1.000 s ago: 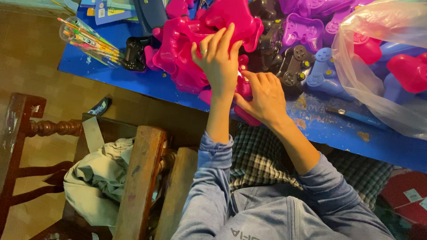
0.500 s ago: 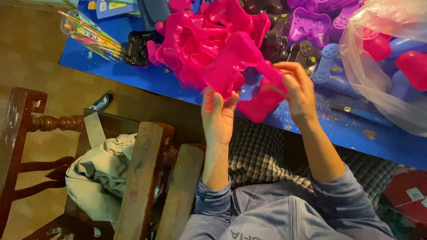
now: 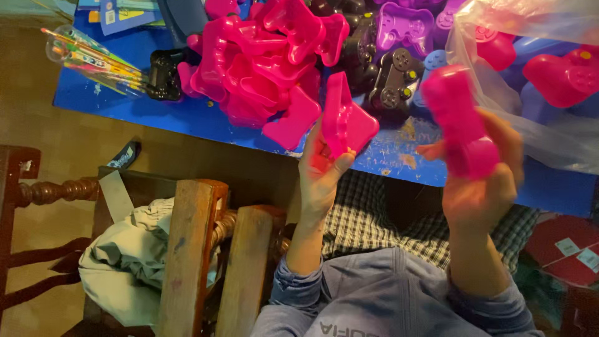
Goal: The person sits at a workbench assembling pink plastic toy game controllers. They pick up controller shell halves, align and snap them together by hand, press yellow buttons into place, and set finished controllers onto a pile with other completed toys.
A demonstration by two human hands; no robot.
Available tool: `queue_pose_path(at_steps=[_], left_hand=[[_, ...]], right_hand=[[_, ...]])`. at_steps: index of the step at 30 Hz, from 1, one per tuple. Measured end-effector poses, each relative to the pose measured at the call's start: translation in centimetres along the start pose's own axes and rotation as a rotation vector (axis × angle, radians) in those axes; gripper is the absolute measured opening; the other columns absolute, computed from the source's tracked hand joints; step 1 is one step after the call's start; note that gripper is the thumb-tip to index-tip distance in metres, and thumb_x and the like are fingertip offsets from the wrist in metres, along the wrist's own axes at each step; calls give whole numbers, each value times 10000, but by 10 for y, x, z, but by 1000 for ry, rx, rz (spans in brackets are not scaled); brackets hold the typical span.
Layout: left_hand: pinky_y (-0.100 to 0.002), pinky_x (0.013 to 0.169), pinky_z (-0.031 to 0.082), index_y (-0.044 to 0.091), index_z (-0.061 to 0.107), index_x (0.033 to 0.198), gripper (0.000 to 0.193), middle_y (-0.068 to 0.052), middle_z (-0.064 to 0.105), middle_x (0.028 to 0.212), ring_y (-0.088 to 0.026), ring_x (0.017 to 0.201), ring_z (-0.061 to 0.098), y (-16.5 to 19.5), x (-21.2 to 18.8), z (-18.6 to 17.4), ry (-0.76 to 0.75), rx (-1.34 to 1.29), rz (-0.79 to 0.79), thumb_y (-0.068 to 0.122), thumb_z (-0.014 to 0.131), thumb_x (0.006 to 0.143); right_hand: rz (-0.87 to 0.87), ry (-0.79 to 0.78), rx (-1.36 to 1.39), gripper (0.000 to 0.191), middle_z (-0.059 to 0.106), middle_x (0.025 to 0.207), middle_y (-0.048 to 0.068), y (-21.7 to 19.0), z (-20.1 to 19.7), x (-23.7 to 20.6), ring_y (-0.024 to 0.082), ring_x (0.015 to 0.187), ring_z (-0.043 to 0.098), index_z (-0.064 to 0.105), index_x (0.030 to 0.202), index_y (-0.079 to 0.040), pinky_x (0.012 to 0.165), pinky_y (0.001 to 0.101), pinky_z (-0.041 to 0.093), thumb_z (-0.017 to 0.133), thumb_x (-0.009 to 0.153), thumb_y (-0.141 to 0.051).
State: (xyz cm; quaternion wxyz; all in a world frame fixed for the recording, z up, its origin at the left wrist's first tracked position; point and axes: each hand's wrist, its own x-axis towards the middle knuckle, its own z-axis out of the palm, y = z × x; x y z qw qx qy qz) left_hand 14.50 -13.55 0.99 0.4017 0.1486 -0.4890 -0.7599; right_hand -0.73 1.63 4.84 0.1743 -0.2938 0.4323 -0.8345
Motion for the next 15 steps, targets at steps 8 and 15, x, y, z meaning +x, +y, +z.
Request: queue_pose_path(at_steps=[8,15], left_hand=[[-382,1197,449,17,420,1566,761,-81,569,1489,-208,1377,565,-18,-6,12,-158,-205,-96,179,825,942],[-416,1183,480,34,377,1523,758,-110,575,1472,-237,1391,576,-27,-4,-2,-219,-419,-154,434,734,987]], right_hand=[[-164,-445,-878,744,544,1264,160,16,11,9,291,1114,595,543,1425,-2,898,384,543,853,775,-188],[-146,-408,-635,766,448,1336,126,27,16,7,239,1211,547,441,1447,-55,1013,368,532,844,807,-176]])
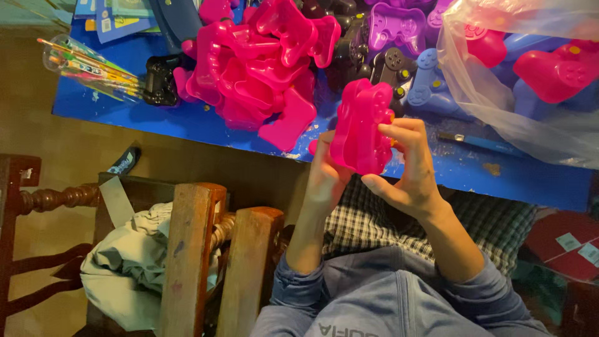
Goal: The person sits at a workbench assembling pink plastic toy game controllers. They pick up controller shell halves, align and snap them together by hand, press yellow buttons into place, and set finished controllers onto a pile with other completed toys.
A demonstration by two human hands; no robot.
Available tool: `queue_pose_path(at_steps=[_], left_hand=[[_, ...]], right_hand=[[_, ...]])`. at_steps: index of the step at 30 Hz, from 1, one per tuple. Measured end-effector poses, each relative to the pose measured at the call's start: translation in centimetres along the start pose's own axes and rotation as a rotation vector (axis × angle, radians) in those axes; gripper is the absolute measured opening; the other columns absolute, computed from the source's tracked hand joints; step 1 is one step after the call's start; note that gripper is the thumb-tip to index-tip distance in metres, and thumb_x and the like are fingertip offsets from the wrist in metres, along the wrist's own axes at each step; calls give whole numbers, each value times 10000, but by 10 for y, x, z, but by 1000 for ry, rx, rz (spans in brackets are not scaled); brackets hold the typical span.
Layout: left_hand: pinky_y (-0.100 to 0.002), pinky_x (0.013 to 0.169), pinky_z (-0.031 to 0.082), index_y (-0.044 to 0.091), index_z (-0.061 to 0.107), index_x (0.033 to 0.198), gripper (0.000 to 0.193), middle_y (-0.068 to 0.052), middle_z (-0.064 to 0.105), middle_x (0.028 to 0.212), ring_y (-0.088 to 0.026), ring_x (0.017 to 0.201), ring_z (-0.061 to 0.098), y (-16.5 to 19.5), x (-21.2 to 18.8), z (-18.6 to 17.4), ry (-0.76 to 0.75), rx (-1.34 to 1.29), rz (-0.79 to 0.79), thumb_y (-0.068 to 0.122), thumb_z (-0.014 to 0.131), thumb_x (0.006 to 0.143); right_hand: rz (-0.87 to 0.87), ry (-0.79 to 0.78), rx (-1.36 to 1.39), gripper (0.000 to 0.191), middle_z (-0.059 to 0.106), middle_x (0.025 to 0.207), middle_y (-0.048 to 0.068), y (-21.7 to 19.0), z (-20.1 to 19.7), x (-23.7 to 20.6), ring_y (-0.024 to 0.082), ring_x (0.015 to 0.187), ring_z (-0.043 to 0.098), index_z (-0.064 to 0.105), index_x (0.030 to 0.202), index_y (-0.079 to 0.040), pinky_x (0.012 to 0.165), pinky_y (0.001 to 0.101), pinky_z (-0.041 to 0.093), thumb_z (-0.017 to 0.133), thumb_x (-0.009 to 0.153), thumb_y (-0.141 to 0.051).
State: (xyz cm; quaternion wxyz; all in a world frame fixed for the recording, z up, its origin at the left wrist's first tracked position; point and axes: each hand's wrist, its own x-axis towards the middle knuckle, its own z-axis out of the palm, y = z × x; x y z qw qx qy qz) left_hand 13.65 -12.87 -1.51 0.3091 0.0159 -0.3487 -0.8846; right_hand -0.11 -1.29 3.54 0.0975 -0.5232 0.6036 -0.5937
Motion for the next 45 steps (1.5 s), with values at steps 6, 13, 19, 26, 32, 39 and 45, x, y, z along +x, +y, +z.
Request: queue_pose_path(at_steps=[6,13,19,26,32,39,45], left_hand=[[-475,1126,481,40,380,1468,519,-199,552,1425,-293,1316,582,9,8,5,176,110,-120,277,617,1072],[-562,1068,501,70,420,1501,539,-249,640,1299,-379,1199,648,24,8,16,166,-112,-111,242,477,994],[-594,1033,525,-25,538,1395,552,-224,663,1195,-372,1104,673,14,10,7,214,-260,-183,418,399,1096],[-528,996,538,-69,567,1338,583,-191,664,1155,-319,1049,667,10,11,2,297,-332,-205,445,378,1137],[-588,1016,525,-38,516,1402,575,-180,666,1191,-327,1102,657,11,12,5,320,-397,-207,393,389,1043],[-592,1036,520,-38,478,1467,587,-199,651,1246,-337,1131,650,4,9,5,267,-325,-154,359,363,1051],[-546,1044,529,21,372,1536,527,-189,617,1300,-314,1160,646,-1,8,13,275,-29,-28,314,401,1099]], right_hand=[[301,69,507,549,514,1343,149,8,9,-6,268,1231,590,446,1429,-65,1061,413,515,708,974,-223],[623,219,1559,590,636,1346,201,24,-15,-3,329,1094,679,510,1514,-5,1014,499,534,439,1077,-395],[724,204,1804,595,637,1334,251,39,-16,-9,366,1061,681,498,1530,11,973,504,549,423,1107,-402],[731,231,1763,617,623,1313,276,48,-17,-14,361,1042,666,505,1514,30,957,500,550,415,1106,-424],[743,337,1551,574,653,1320,204,49,-18,-15,381,1127,684,535,1453,2,1058,570,515,402,1098,-429],[662,304,1485,577,659,1331,209,42,-17,-17,376,1138,685,543,1472,8,1078,587,503,384,1123,-423],[544,258,1255,588,602,1390,188,26,-11,-14,349,1152,664,459,1540,-54,1049,549,507,459,1069,-406]])
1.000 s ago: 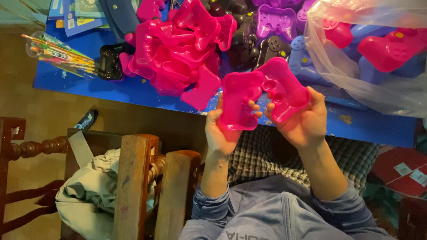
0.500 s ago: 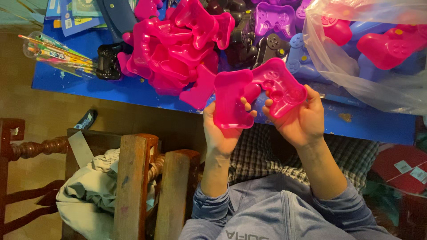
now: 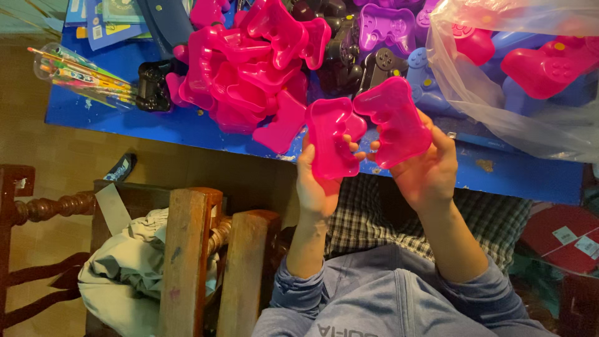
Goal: The person sits at a workbench assembling pink plastic toy game controllers. They pick up controller shell halves, align and snap them together by hand, press yellow buttons into place, and set finished controllers onto a pile with other completed toys.
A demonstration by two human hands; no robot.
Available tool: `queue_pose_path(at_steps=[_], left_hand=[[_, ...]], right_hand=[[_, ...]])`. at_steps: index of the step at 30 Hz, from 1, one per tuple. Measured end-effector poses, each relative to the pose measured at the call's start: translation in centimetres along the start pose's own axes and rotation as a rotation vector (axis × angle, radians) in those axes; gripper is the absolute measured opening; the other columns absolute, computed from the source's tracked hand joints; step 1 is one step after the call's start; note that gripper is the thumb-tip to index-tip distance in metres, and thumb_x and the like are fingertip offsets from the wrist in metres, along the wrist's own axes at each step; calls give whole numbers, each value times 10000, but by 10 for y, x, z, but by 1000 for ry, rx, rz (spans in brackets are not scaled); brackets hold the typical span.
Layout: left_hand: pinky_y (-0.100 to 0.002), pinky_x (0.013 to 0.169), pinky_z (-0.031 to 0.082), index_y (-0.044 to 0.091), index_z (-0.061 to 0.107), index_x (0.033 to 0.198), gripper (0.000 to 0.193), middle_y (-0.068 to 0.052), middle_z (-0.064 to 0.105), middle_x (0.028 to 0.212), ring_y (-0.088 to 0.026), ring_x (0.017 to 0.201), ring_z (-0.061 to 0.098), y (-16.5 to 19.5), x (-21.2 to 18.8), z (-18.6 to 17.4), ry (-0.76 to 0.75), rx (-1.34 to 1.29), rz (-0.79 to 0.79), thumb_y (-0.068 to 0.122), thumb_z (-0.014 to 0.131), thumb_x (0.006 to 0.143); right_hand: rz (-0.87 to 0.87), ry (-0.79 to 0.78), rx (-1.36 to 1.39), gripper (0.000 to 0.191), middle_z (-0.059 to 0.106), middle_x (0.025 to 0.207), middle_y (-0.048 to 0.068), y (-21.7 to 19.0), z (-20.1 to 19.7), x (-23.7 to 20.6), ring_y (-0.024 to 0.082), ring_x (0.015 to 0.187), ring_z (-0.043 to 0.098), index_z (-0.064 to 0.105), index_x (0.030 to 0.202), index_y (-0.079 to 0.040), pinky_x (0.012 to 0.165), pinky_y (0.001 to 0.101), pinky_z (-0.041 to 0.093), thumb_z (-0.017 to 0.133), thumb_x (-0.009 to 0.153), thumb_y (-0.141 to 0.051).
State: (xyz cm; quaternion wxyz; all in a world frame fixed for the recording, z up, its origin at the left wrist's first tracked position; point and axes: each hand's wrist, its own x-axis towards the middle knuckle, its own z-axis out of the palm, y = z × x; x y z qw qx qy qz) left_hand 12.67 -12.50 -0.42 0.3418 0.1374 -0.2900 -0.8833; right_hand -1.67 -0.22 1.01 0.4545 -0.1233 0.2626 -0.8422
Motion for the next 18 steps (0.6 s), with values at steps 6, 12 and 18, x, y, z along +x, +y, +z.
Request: queue_pose_path(at_steps=[6,12,18], left_hand=[[-473,1132,485,27,298,1608,562,-169,557,1453,-291,1304,591,-11,-1,14,-34,324,142,182,497,1106],[-426,1248,400,18,308,1627,552,-143,495,1560,-251,1446,502,-20,-2,23,-144,387,217,126,510,1124],[-425,1261,380,31,297,1635,565,-151,492,1565,-258,1461,489,-19,-7,28,-132,419,206,67,513,1114]], right_hand=[[-261,-98,-559,631,559,1413,143,6,11,-9,236,1296,567,406,1572,-42,1149,405,454,619,1034,-293],[-368,-161,-885,603,489,1477,111,6,11,-12,216,1390,506,472,1543,-36,1225,382,410,681,998,-191],[-410,-184,-1003,599,494,1470,108,3,11,-13,207,1373,510,492,1512,-37,1195,357,427,696,979,-220]])
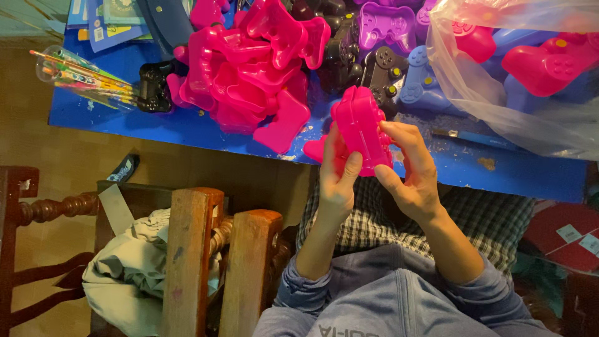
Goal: The person sits at a workbench assembling pink plastic toy game controllers. They pick up controller shell halves, align and snap them together by hand, press yellow buttons into place, and set finished controllers onto a pile with other completed toys.
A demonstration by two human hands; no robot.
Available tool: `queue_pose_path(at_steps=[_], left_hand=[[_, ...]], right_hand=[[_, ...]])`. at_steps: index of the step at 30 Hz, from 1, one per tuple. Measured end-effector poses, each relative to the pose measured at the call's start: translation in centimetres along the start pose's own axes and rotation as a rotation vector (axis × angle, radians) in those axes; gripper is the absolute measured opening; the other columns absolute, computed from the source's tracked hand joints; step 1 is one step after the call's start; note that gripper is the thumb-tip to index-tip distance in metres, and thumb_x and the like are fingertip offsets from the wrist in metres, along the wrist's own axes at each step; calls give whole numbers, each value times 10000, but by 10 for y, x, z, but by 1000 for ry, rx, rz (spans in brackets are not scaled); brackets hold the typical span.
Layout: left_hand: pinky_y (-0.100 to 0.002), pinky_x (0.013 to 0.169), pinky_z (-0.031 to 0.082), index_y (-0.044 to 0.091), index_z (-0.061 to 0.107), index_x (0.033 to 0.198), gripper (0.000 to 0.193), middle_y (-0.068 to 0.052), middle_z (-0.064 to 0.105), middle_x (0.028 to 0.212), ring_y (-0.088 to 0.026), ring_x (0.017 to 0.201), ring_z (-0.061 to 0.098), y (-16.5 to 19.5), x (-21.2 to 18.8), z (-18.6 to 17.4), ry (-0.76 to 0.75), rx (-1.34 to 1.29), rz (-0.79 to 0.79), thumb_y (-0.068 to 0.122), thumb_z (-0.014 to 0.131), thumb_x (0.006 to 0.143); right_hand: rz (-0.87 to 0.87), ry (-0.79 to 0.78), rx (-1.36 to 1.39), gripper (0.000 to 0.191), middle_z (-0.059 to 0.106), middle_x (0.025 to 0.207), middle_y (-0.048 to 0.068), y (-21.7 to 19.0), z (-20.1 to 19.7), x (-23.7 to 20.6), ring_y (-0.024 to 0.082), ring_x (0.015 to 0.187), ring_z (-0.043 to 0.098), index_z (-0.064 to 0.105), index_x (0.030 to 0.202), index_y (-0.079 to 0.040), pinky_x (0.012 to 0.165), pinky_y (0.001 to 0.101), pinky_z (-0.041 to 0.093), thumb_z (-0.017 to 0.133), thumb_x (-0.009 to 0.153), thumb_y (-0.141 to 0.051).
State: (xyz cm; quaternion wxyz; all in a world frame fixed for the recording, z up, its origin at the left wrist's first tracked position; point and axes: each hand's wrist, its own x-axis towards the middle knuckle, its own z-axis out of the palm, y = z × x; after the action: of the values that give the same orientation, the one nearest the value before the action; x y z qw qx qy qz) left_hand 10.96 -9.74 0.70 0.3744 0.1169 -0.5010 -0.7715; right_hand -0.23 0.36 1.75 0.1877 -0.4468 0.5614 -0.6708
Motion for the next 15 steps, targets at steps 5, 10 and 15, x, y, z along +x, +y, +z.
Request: queue_pose_path(at_steps=[5,10,15], left_hand=[[-415,1275,369,36,293,1638,555,-136,473,1583,-249,1489,465,1,-2,0,-19,8,1,69,502,1125],[-411,1272,368,39,284,1639,540,-135,472,1576,-242,1487,456,2,-2,0,-48,9,0,95,488,1143],[-397,1286,362,28,278,1647,530,-147,481,1581,-240,1496,458,15,-2,2,-94,60,-5,122,467,1161]], right_hand=[[-66,-11,-38,594,494,1497,124,2,-1,0,230,1426,494,505,1502,-43,1243,371,403,710,961,-175],[-65,-22,15,596,463,1525,130,4,0,-1,238,1456,473,487,1516,-50,1260,387,406,714,971,-133],[-64,-17,56,610,426,1552,139,5,4,-2,251,1481,454,472,1519,-44,1282,409,390,720,963,-90]])
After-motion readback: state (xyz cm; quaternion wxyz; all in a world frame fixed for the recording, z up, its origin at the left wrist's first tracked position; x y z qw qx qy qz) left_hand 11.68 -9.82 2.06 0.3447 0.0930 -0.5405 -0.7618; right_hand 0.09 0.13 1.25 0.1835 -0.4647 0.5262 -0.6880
